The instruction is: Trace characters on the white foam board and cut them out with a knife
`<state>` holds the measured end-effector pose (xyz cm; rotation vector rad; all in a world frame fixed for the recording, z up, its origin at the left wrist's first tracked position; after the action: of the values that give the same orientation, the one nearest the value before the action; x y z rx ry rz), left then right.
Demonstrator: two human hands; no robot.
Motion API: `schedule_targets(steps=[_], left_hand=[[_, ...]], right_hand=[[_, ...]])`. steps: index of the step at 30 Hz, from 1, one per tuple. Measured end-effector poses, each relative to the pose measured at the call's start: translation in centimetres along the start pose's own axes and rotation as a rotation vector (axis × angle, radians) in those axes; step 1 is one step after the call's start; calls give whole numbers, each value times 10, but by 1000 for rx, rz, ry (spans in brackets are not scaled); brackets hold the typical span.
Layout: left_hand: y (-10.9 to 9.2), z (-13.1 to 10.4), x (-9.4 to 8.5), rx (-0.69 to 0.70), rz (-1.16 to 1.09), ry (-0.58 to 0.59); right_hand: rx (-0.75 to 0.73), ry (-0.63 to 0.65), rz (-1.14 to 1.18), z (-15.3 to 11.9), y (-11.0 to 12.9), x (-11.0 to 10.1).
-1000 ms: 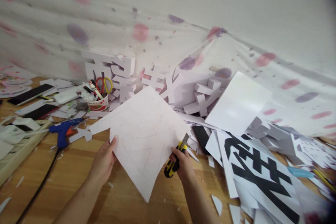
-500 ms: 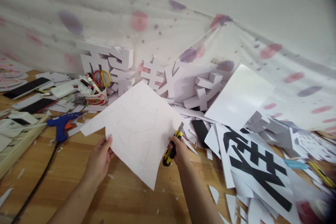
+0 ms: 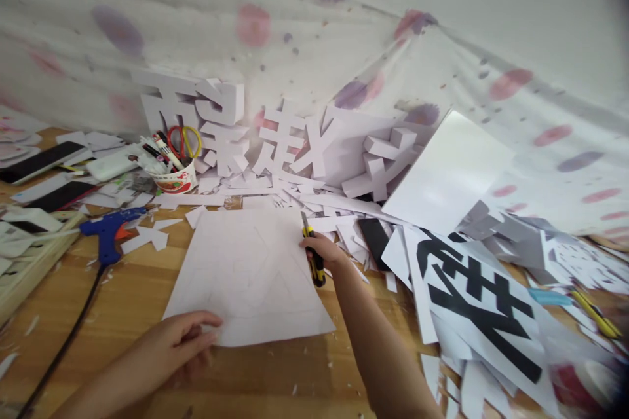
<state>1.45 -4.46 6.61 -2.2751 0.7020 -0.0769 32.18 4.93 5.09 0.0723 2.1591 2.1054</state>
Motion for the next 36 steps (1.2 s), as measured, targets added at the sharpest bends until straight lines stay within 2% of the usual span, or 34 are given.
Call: schedule_targets(steps=[3,7,9,12,16,21,25,27,31,36], left_hand=[[-28,7,14,170,200,-68],[-51,21,48,391,496,-120],[-56,25,69,599,615,-95],[-54,35,89,726,751,-69],[-60,52,94,761,941,-75],[-82,71,102,879,1175,13],[-92,85,110,1061,1162,66],[-93,92,111,1102,1098,37],[-97,103,109,1092,896,-134],[-112,97,109,1127,663,-340]], right_hand=[[79,164,-183,15,-6,15],[55,224,-444,26,0,29],[8,202,-568,24,7,33],[-41,152,-701,12,14,30],[-46,59,-789,-18,7,11],[2,-118,-635,-57,-12,-18],[-73,-256,-508,-76,-17,-30],[-107,-284,-444,-82,-18,-31],[-142,-274,-354,-88,-18,-32],[-112,-214,-406,-88,-12,-29]])
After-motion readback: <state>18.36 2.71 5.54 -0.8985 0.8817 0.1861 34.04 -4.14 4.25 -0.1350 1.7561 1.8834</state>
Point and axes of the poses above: each hand's wrist, its own z-axis towards the middle knuckle, its own x-axis out of the palm, y = z × x, the point moved 4 cm from there along z, towards the middle knuckle, and after that the axes turned 14 degrees about -x, right-handed, at the moved point
